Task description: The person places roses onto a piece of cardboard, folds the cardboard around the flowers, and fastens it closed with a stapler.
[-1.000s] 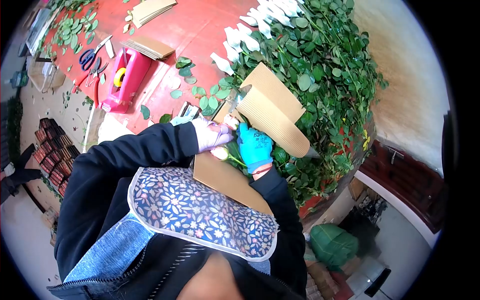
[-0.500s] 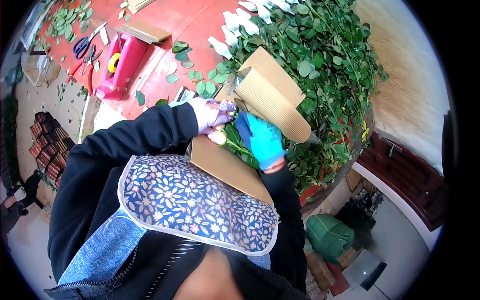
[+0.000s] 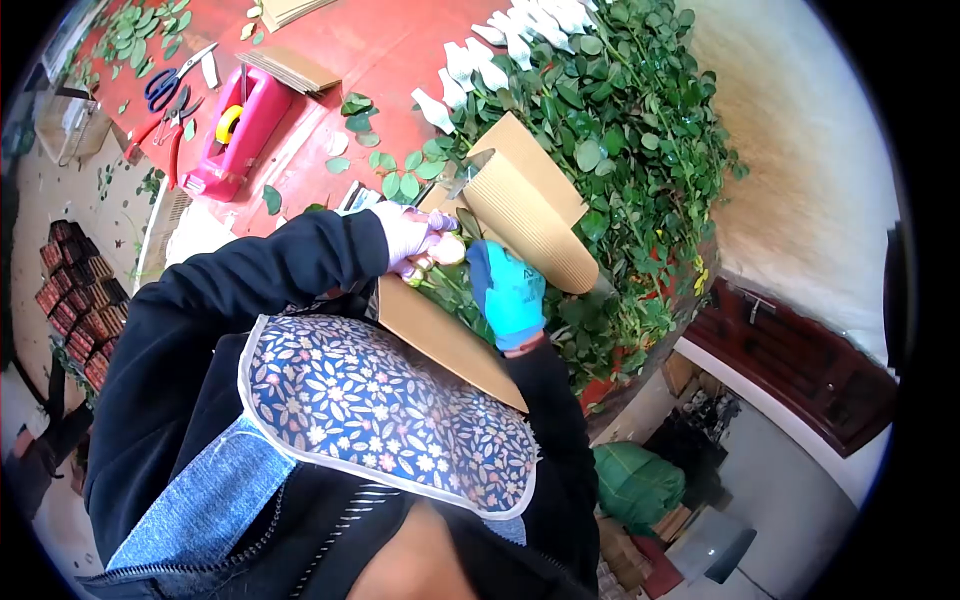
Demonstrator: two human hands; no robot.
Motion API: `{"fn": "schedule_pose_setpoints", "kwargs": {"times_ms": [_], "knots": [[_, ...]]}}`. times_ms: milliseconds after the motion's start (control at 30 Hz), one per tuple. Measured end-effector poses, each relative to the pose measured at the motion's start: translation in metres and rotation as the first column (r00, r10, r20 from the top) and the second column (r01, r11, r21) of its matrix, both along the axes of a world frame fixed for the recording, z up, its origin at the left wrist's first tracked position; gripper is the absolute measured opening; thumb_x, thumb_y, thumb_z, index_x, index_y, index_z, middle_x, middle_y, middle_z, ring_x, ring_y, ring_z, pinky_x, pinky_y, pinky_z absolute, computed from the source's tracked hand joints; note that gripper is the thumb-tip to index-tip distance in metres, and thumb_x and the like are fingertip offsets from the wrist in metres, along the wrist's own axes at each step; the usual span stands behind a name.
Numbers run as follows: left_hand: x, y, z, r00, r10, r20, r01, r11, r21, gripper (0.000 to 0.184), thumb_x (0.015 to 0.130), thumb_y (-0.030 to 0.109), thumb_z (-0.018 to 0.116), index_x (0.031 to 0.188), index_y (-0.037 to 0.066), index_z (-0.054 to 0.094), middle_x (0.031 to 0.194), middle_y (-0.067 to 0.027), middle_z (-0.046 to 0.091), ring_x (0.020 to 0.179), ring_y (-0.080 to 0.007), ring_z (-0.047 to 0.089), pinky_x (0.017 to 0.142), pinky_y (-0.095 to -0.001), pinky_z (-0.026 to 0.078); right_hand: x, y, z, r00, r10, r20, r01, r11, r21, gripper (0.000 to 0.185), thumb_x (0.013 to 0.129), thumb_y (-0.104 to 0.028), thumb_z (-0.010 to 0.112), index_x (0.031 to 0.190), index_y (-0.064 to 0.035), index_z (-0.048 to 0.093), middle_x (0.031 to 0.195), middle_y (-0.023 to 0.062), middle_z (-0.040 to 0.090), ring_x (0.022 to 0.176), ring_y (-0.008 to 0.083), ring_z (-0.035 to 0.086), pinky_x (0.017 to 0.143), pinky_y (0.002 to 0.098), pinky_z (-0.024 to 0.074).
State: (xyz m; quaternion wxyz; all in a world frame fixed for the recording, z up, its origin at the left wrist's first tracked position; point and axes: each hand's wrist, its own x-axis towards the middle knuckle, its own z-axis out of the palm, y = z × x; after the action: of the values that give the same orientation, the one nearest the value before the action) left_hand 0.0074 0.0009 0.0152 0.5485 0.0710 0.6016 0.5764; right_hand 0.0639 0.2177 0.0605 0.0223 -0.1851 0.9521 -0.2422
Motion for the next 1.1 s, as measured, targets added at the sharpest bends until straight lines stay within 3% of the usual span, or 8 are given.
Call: {"fn": "schedule_pose_setpoints", "kwargs": {"times_ms": [67, 167, 200, 300, 533, 867, 933, 1100], "knots": [[-0.008, 0.001, 0.008, 0.999, -0.031, -0.04, 0.029, 0.999, -0.043, 0.076, 0.072, 0.017, 0.079, 0.141, 0.011, 0.046, 0.126, -0.0146, 0.061, 0.103, -0.0332, 0.065, 0.087, -0.0414, 0.052, -0.015, 0.007, -0.023, 0.999, -0.041, 0.014, 0.039, 0.986, 0.163, 0.011, 0.092, -0.02, 0.062, 0.092, -0.0087, 0.064, 0.07, 0.016, 0.064, 0.063, 0.0352, 0.064, 0.057, 0.0466, 0.0487], [0.0, -0.004, -0.026, 0.884, -0.125, -0.449, 0.105, 0.992, -0.07, 0.069, 0.071, 0.016, 0.079, 0.134, 0.01, 0.051, 0.134, -0.0138, 0.056, 0.105, -0.0324, 0.065, 0.088, -0.0396, 0.053, -0.011, 0.008, -0.026, 0.989, -0.057, 0.139, 0.053, 0.998, 0.032, 0.016, 0.093, -0.02, 0.06, 0.102, -0.008, 0.066, 0.078, 0.0181, 0.068, 0.07, 0.0357, 0.067, 0.062, 0.0453, 0.0515], [0.001, -0.007, -0.027, 0.524, -0.269, -0.808, 0.208, 0.961, -0.185, 0.066, 0.07, 0.016, 0.079, 0.131, 0.009, 0.054, 0.138, -0.0137, 0.053, 0.107, -0.0328, 0.064, 0.09, -0.0404, 0.053, -0.007, 0.008, -0.025, 0.983, -0.072, 0.167, 0.085, 0.994, -0.073, 0.018, 0.094, -0.02, 0.059, 0.106, -0.0082, 0.067, 0.08, 0.0188, 0.068, 0.073, 0.0361, 0.068, 0.064, 0.0447, 0.0525], [-0.003, -0.009, -0.024, 0.374, -0.297, -0.878, 0.243, 0.946, -0.217, 0.063, 0.069, 0.017, 0.08, 0.127, 0.009, 0.057, 0.145, -0.0129, 0.046, 0.112, -0.0326, 0.062, 0.093, -0.0415, 0.052, -0.004, 0.015, -0.012, 0.946, -0.016, 0.322, 0.063, 0.989, -0.134, 0.023, 0.094, -0.023, 0.059, 0.112, -0.0094, 0.066, 0.085, 0.0194, 0.069, 0.077, 0.0364, 0.068, 0.068, 0.0441, 0.0535], [-0.003, -0.007, -0.023, 0.379, -0.338, -0.861, 0.239, 0.935, -0.262, 0.062, 0.069, 0.015, 0.078, 0.127, 0.01, 0.057, 0.142, -0.0105, 0.048, 0.117, -0.0278, 0.059, 0.093, -0.0364, 0.052, -0.003, 0.006, -0.001, 0.83, 0.036, 0.557, -0.041, 0.999, -0.004, 0.026, 0.089, -0.021, 0.068, 0.108, -0.0032, 0.068, 0.094, 0.0191, 0.07, 0.084, 0.0371, 0.068, 0.073, 0.0429, 0.0533], [0.003, -0.013, -0.028, 0.317, -0.297, -0.901, 0.243, 0.943, -0.225, 0.064, 0.071, 0.024, 0.079, 0.129, 0.013, 0.056, 0.144, -0.0081, 0.044, 0.107, -0.0294, 0.063, 0.087, -0.0409, 0.054, -0.01, 0.003, -0.015, 0.95, -0.235, 0.208, 0.266, 0.954, -0.137, 0.014, 0.089, -0.019, 0.067, 0.096, -0.007, 0.065, 0.077, 0.0168, 0.066, 0.071, 0.0367, 0.065, 0.065, 0.046, 0.0504], [0.005, -0.013, -0.02, 0.333, -0.333, -0.882, 0.252, 0.933, -0.257, 0.063, 0.071, 0.023, 0.079, 0.129, 0.013, 0.055, 0.145, -0.0077, 0.044, 0.108, -0.0292, 0.063, 0.087, -0.0409, 0.054, -0.018, -0.007, -0.014, 0.945, -0.067, -0.319, 0.108, 0.988, 0.112, 0.018, 0.09, -0.02, 0.065, 0.102, -0.0075, 0.064, 0.081, 0.0167, 0.066, 0.075, 0.0365, 0.065, 0.067, 0.047, 0.0499], [-0.002, -0.007, -0.022, 0.362, -0.386, -0.849, 0.269, 0.915, -0.301, 0.065, 0.072, 0.02, 0.079, 0.131, 0.013, 0.054, 0.145, -0.0071, 0.044, 0.107, -0.0297, 0.063, 0.086, -0.0412, 0.054, -0.028, 0.003, -0.05, 0.983, -0.035, -0.178, 0.104, 0.914, 0.392, 0.026, 0.086, -0.023, 0.063, 0.108, -0.0086, 0.063, 0.082, 0.0132, 0.065, 0.076, 0.0316, 0.065, 0.068, 0.0451, 0.0524]]}}
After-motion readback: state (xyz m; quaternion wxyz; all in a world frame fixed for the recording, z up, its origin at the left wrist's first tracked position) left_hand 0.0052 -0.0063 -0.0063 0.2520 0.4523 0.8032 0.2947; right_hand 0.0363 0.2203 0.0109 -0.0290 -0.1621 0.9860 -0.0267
